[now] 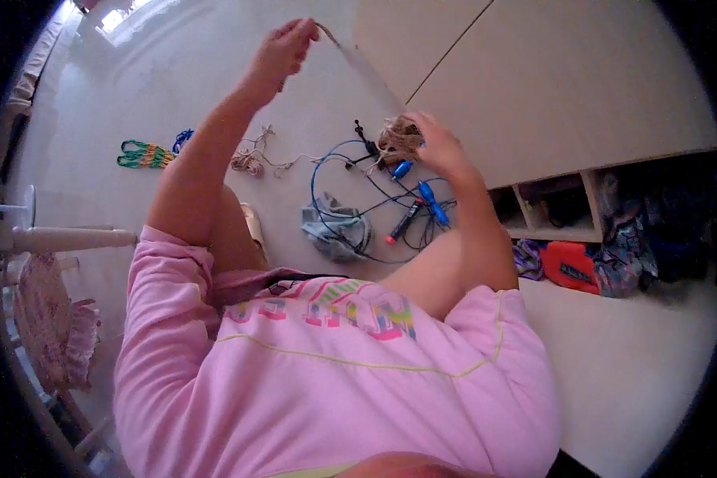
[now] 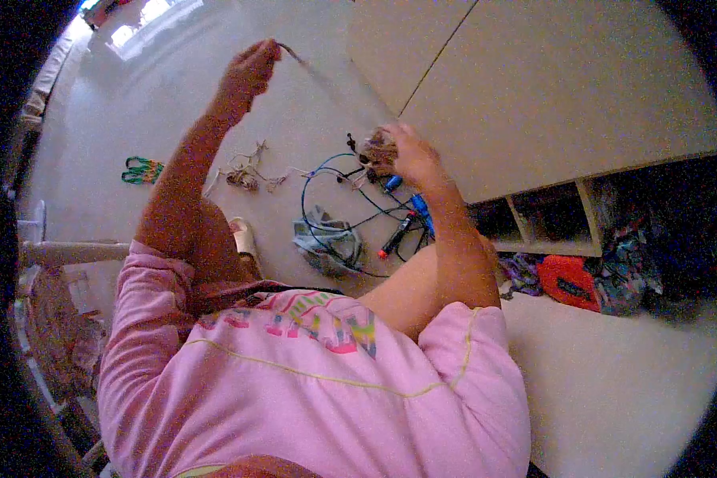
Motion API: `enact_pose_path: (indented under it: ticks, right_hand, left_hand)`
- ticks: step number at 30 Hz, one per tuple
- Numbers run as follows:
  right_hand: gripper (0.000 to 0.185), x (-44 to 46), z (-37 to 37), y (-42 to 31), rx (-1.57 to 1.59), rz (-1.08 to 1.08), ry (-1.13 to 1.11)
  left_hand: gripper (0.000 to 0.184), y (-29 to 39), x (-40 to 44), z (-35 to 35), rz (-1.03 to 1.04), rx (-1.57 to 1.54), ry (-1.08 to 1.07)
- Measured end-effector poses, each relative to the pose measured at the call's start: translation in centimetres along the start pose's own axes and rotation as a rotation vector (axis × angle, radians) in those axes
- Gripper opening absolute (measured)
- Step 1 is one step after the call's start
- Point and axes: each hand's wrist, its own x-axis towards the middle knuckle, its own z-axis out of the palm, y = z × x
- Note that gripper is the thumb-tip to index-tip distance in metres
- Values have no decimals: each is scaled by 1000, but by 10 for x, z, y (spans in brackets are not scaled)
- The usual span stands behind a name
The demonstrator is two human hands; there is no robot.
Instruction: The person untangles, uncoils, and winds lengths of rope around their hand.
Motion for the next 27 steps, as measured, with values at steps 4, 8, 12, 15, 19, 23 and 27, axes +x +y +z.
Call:
enact_pose_path:
  ticks: [4, 8, 12, 15, 19, 23, 27]
  right_hand:
    - [58, 5, -7, -5, 136, 17, 219]
    - [44, 10, 9, -39, 652, -485, 371]
    - [24, 9, 9, -45, 985, -264, 96]
    - [20, 13, 16, -53, 1025, -124, 83]
    - [19, 4, 47, -80, 973, -291, -42]
    - [15, -16, 5, -88, 918, -119, -28]
    - [16, 2, -8, -32, 1043, -121, 165]
  left_hand:
    - [30, -3, -12, 0, -215, -186, -294]
    - [32, 15, -41, 52, -464, -184, -712]
    - [39, 7, -35, 55, -541, -638, -777]
    - [40, 18, -31, 46, -329, -1240, -856]
    - [43, 23, -21, 42, -5, -1221, -461]
    - [21, -25, -24, 55, 293, -254, -437]
    - [28, -29, -41, 79, 25, 121, -567]
